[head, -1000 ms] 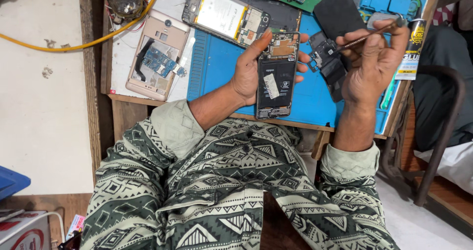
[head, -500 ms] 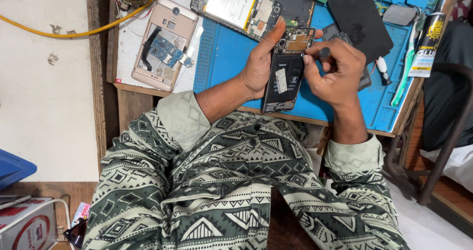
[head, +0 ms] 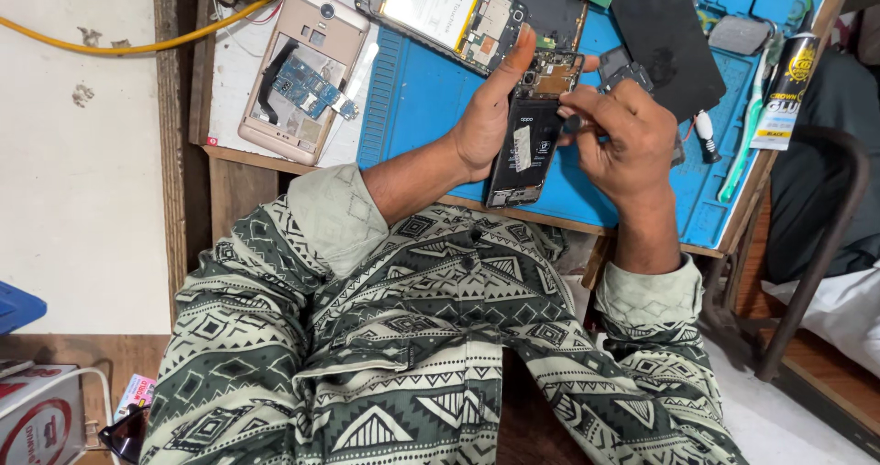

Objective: The person repairs a smartphone at a workbench, using a screwdriver to unscrew and pry open the phone's back cover and internal components. They handle the battery, mid-frame, and small screws, then align the cover and press it back onto the phone body.

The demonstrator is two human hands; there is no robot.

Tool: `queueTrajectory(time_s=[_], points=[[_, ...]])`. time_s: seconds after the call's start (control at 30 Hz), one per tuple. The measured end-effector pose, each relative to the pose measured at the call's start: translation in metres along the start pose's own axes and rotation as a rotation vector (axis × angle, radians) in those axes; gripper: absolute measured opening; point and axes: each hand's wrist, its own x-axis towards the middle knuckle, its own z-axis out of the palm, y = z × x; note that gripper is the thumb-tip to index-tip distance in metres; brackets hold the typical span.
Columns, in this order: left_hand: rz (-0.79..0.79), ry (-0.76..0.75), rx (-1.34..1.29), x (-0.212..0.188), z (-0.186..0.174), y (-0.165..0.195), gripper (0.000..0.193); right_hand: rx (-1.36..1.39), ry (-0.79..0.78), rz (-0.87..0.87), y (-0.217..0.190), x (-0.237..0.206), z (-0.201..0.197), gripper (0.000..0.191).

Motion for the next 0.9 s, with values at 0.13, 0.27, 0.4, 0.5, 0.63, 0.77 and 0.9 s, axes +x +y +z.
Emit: queueTrajectory(time_s=[0.13, 0.27, 0.4, 0.5, 0.63, 0.77, 0.9], points=[[-0.038, 0.017, 0.032, -0.001, -0.001, 0.000, 0.092, 0.071, -0.053, 0.066, 0.004, 0.004, -0.004, 0.025], [-0.069, -0.004, 0.100, -0.005, -0.007, -0.002, 0.092, 0.229, -0.149, 0.149, 0.010, 0.006, -0.012, 0.017], [-0.020, -0.050, 0.145, -0.005, -0.013, -0.006, 0.087, 0.266, -0.177, 0.094, 0.011, 0.010, -0.014, 0.007], [-0.022, -0.050, 0.167, -0.005, -0.016, -0.009, 0.087, 0.269, -0.215, 0.079, 0.009, 0.012, -0.018, 0.009], [-0.048, -0.034, 0.108, -0.006, -0.016, -0.009, 0.085, 0.275, -0.237, 0.156, 0.008, 0.010, -0.017, 0.009], [-0.018, -0.051, 0.095, -0.006, -0.013, 0.001, 0.093, 0.417, -0.049, 0.260, 0.010, 0.002, -0.012, 0.018], [0.048, -0.198, -0.105, -0.005, -0.015, 0.024, 0.093, 0.500, 0.009, 0.365, 0.010, -0.009, -0.012, 0.018]])
